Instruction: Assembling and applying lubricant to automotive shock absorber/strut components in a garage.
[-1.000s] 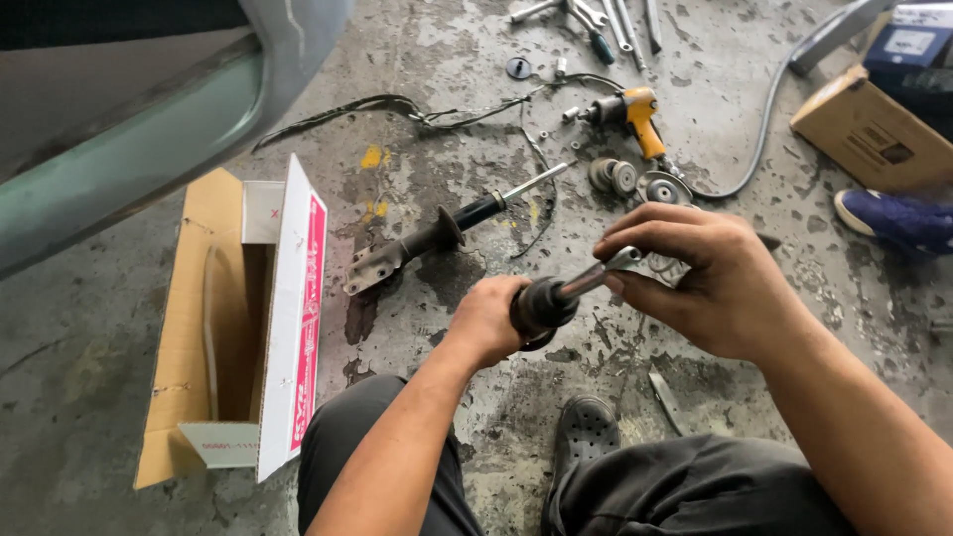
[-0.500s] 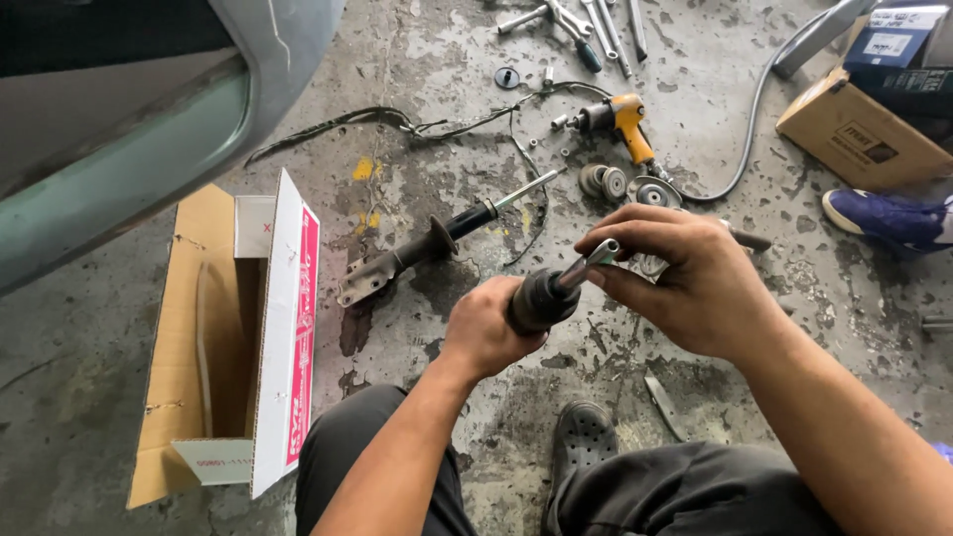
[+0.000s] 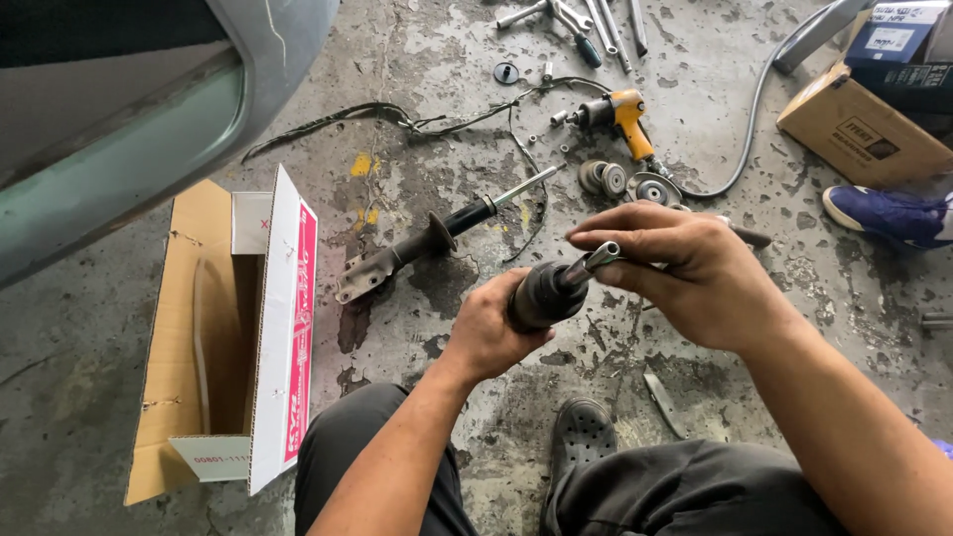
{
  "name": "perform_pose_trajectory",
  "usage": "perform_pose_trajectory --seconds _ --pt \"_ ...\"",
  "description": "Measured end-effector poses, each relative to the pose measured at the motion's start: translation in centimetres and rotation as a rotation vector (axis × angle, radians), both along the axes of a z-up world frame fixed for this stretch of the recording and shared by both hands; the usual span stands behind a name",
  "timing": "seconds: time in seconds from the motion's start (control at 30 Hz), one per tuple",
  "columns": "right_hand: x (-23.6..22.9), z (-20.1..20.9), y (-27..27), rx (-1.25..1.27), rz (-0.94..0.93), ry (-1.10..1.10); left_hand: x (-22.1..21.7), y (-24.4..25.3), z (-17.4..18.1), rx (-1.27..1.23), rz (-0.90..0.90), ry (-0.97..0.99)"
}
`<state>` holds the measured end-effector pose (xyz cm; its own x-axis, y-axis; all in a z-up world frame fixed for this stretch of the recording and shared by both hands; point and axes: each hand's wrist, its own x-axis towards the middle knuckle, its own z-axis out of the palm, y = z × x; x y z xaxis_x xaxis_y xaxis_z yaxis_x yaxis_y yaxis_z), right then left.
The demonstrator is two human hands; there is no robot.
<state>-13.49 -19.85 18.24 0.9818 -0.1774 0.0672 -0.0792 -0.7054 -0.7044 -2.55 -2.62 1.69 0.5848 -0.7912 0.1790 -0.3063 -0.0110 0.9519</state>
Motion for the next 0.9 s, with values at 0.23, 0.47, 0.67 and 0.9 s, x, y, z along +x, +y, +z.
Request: perform_pose_trajectory --seconds 0.23,0.47,0.67,0.9 --pt "-0.5 1.2 0.2 -0.029 0.058 -0.215 -0.2 -0.1 -0.2 -0.029 0.048 -0.06" --pt "-0.5 1.4 0.7 -0.156 -0.039 -0.258 -0.3 -0.1 0.7 -0.148 0.058 -0.045" --pt "-0.5 1.0 0.6 -0.096 -0.058 -0.235 -0.3 -0.1 1.3 -0.141 0.069 -0.039" --pt "-0.3 0.9 0.6 -0.093 -0.041 -0.248 0.0 -0.3 -0.3 -0.016 0.089 -0.12"
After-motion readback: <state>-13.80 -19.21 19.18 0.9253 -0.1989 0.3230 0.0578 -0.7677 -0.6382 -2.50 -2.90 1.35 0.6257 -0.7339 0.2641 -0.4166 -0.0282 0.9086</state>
